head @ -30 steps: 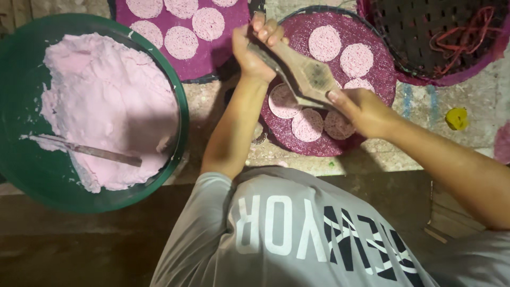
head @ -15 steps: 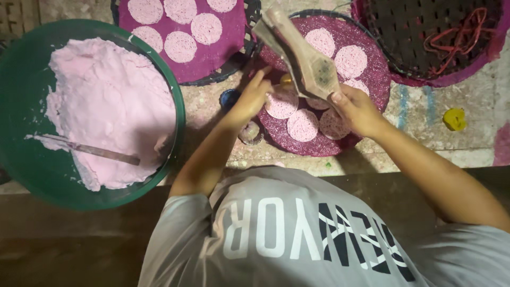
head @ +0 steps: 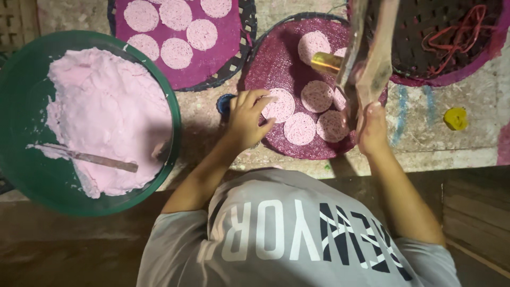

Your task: The person scoops pink dough from a green basin and presses it into a handheld metal mold. They then eject the formed round pieces onto a purple tray. The person repeats this cycle, filling the tray with multiple dough rounds.

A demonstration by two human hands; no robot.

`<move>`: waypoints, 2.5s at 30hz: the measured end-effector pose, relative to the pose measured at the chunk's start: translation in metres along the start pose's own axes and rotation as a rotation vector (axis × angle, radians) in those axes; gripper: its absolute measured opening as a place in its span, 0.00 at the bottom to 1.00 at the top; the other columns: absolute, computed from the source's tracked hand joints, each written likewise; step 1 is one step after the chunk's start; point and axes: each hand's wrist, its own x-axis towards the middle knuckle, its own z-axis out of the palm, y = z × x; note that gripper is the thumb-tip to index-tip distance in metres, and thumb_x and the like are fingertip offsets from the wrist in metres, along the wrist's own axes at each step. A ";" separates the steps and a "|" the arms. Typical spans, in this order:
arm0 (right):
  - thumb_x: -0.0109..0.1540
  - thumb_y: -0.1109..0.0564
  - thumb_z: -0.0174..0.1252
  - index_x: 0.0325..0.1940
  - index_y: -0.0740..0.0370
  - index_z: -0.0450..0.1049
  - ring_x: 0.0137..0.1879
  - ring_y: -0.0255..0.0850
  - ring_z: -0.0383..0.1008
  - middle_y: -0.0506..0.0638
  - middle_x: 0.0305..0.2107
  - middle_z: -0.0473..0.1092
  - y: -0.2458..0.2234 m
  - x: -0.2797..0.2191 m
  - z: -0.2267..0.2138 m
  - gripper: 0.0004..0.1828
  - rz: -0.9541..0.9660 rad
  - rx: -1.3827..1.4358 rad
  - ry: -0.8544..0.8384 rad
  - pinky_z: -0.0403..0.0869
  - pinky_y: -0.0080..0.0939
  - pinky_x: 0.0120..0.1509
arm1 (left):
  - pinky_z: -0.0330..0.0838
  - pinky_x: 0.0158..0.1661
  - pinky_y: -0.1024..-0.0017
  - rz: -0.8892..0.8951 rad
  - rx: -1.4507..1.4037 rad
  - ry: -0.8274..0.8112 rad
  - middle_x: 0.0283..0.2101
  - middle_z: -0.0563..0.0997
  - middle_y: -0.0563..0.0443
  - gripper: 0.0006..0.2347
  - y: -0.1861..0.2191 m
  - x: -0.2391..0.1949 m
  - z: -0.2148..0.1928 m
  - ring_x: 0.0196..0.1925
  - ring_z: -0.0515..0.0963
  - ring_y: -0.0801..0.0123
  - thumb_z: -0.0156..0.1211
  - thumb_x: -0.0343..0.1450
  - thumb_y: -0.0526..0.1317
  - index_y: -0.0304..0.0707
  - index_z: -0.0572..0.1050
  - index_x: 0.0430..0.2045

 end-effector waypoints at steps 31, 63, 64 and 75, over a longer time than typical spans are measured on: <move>0.72 0.27 0.46 0.81 0.62 0.53 0.53 0.38 0.67 0.48 0.56 0.65 0.025 -0.047 -0.010 0.45 -0.045 0.184 0.158 0.69 0.42 0.55 | 0.61 0.52 0.59 -0.092 0.161 0.021 0.44 0.77 0.55 0.03 -0.019 0.022 0.041 0.52 0.73 0.61 0.65 0.66 0.37 0.41 0.80 0.29; 0.71 0.23 0.40 0.76 0.60 0.56 0.42 0.41 0.63 0.50 0.40 0.62 0.008 -0.044 -0.009 0.45 -0.005 0.181 0.135 0.65 0.44 0.48 | 0.51 0.64 0.49 -0.199 0.005 -0.356 0.66 0.68 0.39 0.52 -0.061 0.100 0.036 0.68 0.62 0.47 0.80 0.57 0.46 0.43 0.46 0.73; 0.71 0.23 0.40 0.75 0.61 0.56 0.42 0.41 0.63 0.50 0.40 0.62 0.008 -0.043 -0.010 0.45 -0.001 0.178 0.140 0.65 0.45 0.47 | 0.50 0.64 0.49 -0.210 0.010 -0.361 0.66 0.69 0.40 0.52 -0.064 0.100 0.039 0.68 0.62 0.48 0.80 0.57 0.47 0.43 0.46 0.73; 0.72 0.27 0.40 0.71 0.67 0.63 0.39 0.40 0.65 0.52 0.39 0.67 0.029 -0.028 -0.033 0.42 -0.037 -0.044 0.109 0.65 0.41 0.40 | 0.49 0.66 0.47 -0.141 0.053 -0.162 0.71 0.61 0.29 0.34 -0.064 0.096 0.042 0.73 0.55 0.45 0.58 0.76 0.47 0.33 0.47 0.73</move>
